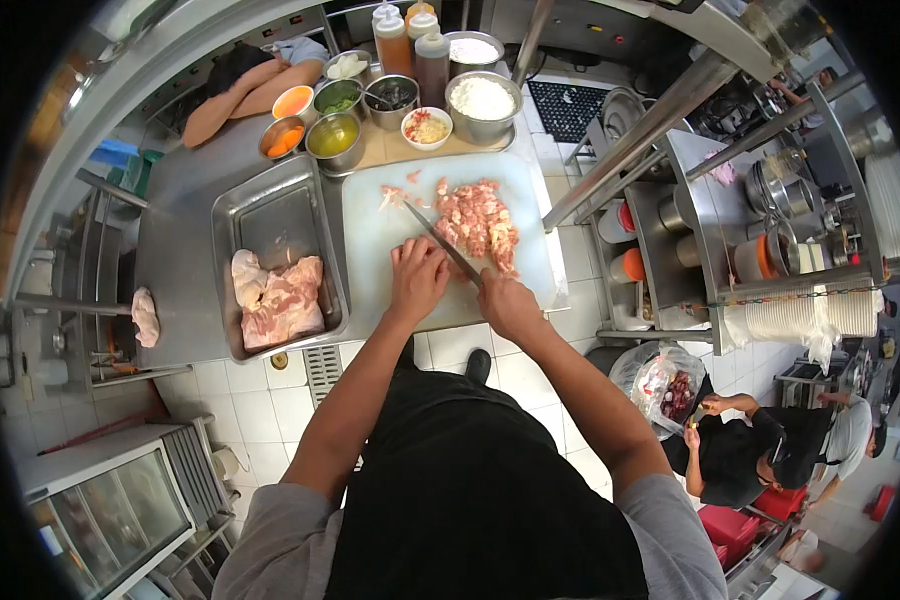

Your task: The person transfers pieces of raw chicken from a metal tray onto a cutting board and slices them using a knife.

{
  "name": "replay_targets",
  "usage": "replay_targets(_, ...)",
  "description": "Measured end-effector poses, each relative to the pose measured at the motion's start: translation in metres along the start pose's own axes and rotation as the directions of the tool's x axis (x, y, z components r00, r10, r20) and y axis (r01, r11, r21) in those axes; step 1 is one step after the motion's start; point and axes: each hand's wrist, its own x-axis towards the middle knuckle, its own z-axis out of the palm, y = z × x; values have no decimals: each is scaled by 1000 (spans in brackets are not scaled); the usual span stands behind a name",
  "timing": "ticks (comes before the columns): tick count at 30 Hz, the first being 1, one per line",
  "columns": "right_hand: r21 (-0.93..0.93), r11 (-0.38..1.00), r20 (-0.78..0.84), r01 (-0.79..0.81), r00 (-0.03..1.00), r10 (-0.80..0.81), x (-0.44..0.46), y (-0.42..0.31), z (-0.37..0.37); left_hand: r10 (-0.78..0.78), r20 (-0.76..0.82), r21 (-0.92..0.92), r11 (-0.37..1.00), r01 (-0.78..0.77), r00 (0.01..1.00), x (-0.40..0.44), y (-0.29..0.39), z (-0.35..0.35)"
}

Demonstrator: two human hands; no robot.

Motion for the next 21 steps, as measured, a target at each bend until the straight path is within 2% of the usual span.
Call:
replay_targets(4, -14, 997, 27, -70, 997, 70, -21, 3, 1, 7, -56, -7, 1000, -8, 998, -2, -1, 2)
replay_targets(7, -19, 998, 26, -59, 998, 60, -44, 14, 3, -53, 3, -3, 999, 53, 999, -4, -3, 4)
replay_targets(10, -27, 998, -47, -49, 998, 48, -64, 23, 5, -59, -28, -5, 998, 59, 998, -5, 0, 3)
replay_targets(13, -24, 999, -36, -38, 999, 37, -64, 29, 5, -9, -34, -46, 999, 8, 999, -14, 22, 0)
replay_targets(16, 5, 999, -25, -46, 999, 46, -58, 28, 0, 104, 30, -158, 983, -98, 994, -23, 45, 9)
replay_targets(19, -7, 1000, -24, -29, 999, 29, -57, 24, -8, -29, 46, -180, 983, 36, 999, -29, 49, 22)
replay_targets(21, -23, 1000, -49, -18, 999, 17, -54, 26, -7, -35, 48, -171, 984, 43, 998, -28, 46, 25)
